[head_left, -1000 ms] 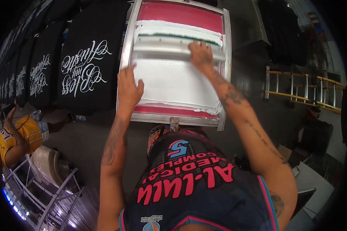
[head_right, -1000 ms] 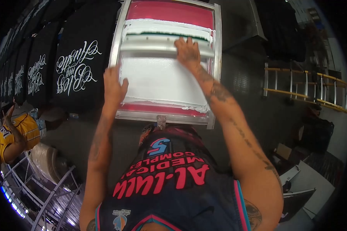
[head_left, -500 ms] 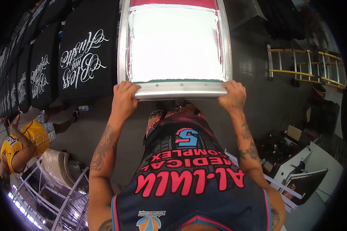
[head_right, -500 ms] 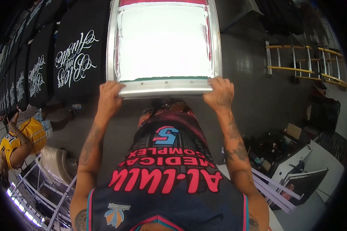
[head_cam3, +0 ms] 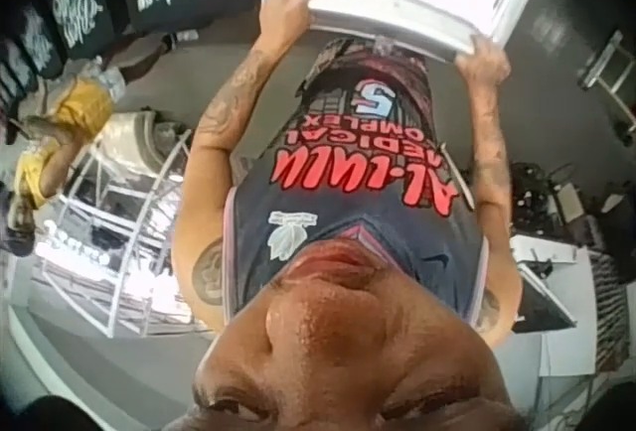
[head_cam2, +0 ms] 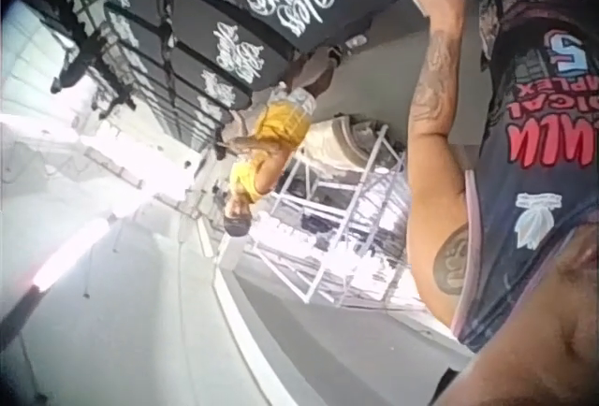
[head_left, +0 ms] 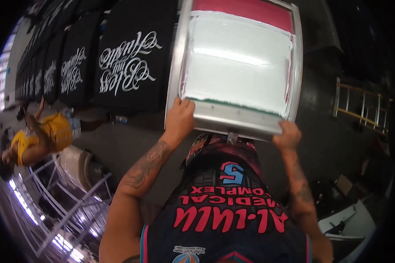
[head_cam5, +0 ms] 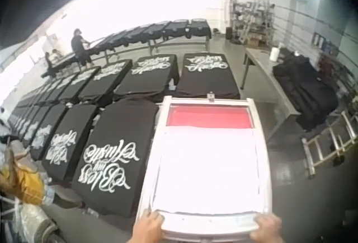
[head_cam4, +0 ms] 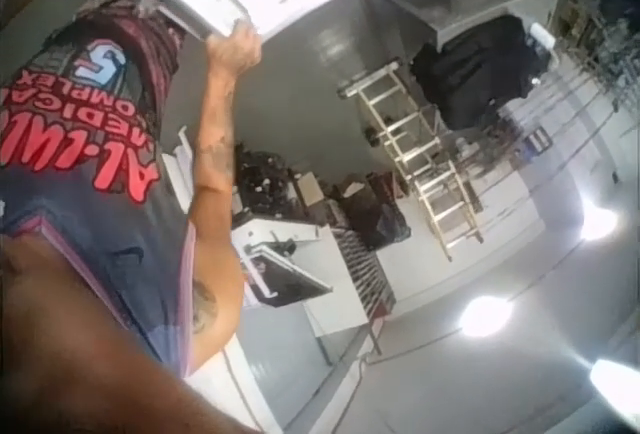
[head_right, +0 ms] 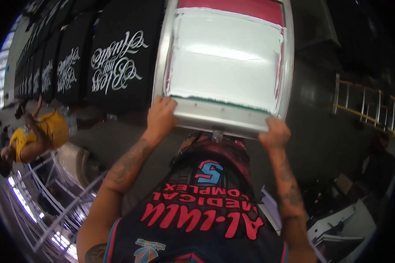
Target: Operating a manual screen printing press to apply white ink to black shirts and refilling the ink reservoir.
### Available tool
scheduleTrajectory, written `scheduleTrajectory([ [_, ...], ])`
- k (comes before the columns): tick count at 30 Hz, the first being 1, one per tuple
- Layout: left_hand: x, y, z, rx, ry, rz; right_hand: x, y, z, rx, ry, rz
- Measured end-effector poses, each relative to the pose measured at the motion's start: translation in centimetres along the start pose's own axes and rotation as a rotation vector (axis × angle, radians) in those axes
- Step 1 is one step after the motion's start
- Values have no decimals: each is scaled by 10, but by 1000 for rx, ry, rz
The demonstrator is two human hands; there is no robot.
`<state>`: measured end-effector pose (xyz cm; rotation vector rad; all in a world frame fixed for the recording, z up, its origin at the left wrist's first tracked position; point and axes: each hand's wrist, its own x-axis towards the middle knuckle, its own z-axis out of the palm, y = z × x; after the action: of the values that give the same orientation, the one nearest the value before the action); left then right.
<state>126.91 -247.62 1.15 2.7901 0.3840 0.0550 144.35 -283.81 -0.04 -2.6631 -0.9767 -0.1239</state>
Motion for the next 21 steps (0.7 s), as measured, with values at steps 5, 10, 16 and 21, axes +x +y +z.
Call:
scheduleTrajectory([
  [5, 181, -39, -5, 131, 118, 65, 187, 41, 26, -35, -36, 35],
  [10, 323, -59, -37, 192, 64, 71, 325, 54, 13, -98, -88, 91],
  [16, 221, -44, -56, 202, -76, 93, 245, 47, -4, -150, -260, 82],
  [21, 18, 0, -51, -24, -40, 124, 37, -4, -34, 39, -216, 78],
])
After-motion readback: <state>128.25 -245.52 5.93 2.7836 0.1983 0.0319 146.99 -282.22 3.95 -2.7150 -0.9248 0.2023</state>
